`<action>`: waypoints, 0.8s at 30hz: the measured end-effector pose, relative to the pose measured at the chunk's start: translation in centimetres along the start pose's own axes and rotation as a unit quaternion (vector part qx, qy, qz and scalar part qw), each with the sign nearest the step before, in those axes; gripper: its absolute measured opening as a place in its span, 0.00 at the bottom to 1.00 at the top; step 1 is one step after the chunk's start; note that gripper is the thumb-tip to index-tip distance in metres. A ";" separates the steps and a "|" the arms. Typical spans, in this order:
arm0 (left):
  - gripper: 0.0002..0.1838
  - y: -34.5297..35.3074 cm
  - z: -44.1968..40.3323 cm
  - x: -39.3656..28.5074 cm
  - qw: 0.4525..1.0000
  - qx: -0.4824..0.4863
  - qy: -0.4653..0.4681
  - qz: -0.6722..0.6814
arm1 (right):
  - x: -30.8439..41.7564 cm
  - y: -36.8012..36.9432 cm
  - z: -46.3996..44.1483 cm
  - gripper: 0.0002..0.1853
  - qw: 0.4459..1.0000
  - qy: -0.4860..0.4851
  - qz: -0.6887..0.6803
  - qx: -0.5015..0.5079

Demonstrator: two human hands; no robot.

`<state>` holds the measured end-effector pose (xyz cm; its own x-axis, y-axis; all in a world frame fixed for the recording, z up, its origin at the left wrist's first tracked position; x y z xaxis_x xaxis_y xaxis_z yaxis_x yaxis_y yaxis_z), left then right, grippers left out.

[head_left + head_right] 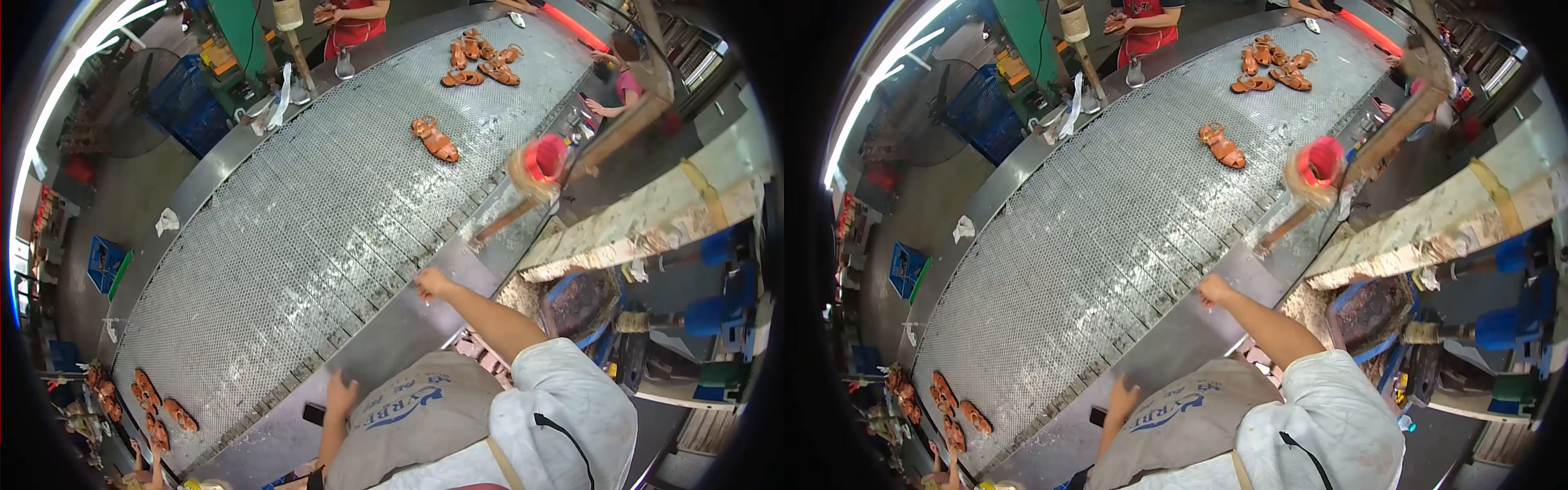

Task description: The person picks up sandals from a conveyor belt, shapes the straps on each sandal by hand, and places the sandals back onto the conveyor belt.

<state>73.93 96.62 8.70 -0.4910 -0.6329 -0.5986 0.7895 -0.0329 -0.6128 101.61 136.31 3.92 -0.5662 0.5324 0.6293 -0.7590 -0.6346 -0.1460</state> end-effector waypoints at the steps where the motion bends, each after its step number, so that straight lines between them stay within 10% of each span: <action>1: 0.48 1.1 -0.1 -0.4 0.999 0.014 -0.031 0.007 | 1.6 -2.1 -1.5 0.13 0.999 -0.025 -0.016 -0.043; 7: 0.67 6.2 -2.0 -0.4 0.982 0.106 -0.159 -0.010 | 12.0 -16.2 -10.1 0.16 0.920 -0.122 0.215 -0.304; 9: 0.68 7.1 -2.5 -0.4 0.979 0.114 -0.169 0.007 | 15.7 -19.6 -9.7 0.21 0.903 -0.024 0.259 -0.341; 14: 0.67 6.3 -1.8 -1.0 0.970 0.153 -0.189 -0.015 | 20.9 -25.9 -14.4 0.48 0.880 0.017 0.321 -0.351; 20: 0.57 6.5 -1.6 -1.8 0.970 0.045 -0.234 0.048 | 24.0 -28.1 -16.0 0.50 0.881 0.001 0.389 -0.269; 24: 0.55 11.5 -1.8 5.0 0.887 -0.083 -0.057 -0.450 | 22.8 -27.7 -16.2 0.46 0.895 -0.025 0.356 -0.267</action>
<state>79.94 94.51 -2.26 -0.8472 -0.4828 0.2216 0.0275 -0.4566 -0.8893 104.56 175.08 9.96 -0.9626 0.0640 0.2631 -0.2640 -0.4380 -0.8593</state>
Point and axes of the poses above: each hand's wrist, its own z-axis away from the middle knuckle, its own y-axis out of the palm, x = y × z, the point moved 5 cm from there along -z, towards the middle knuckle, and after that the axes turned 7 degrees about z, right-handed, at the moved point
